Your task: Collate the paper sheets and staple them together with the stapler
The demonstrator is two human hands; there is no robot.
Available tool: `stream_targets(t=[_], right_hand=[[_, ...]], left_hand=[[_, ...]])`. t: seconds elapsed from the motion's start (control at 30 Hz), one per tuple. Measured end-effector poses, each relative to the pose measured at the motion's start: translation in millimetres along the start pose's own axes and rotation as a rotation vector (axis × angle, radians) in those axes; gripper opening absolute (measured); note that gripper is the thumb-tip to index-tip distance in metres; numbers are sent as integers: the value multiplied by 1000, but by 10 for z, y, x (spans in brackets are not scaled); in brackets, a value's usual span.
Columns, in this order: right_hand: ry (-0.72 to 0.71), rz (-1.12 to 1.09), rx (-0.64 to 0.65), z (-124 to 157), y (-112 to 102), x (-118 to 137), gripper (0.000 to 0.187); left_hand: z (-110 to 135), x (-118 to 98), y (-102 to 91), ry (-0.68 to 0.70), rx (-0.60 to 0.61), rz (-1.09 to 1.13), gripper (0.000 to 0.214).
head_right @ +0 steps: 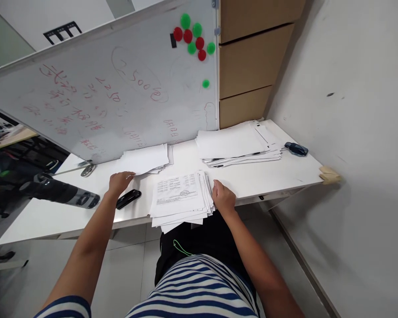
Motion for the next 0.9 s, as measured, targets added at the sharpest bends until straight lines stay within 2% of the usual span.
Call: stream_targets(t=[0.17,0.37,0.53,0.67,0.83,0.9], right_hand=[[11,-15,20,-5,5,6,44],[22,-21,23,-7,-3,9,43],[19,-9,14,-12,-8,11,44],[27,-4,16,-7,8,-5,43],[34,6,12,-6,9,-9,43],[34,7,16,-8,8,-5,43]], left_hand=[[17,78,-56,-54,3,72,35],[11,158,-106,-191,-136,348,37],[-61,128,-124,-180,-242,431,28],[-139,29,-67,-107,-245,381,22],[-258,-102,106,-144,-179,356,58],[-305,-149,184,-171,-132,329,63]])
Point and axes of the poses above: each hand's wrist, its own z-axis away from the middle knuckle, its own y-axis out of the palm, x = y × z, the point moved 7 cm from there along -z, towards the middle knuckle, and after that the axes turned 1 degree about y, right-handed, at the moved point
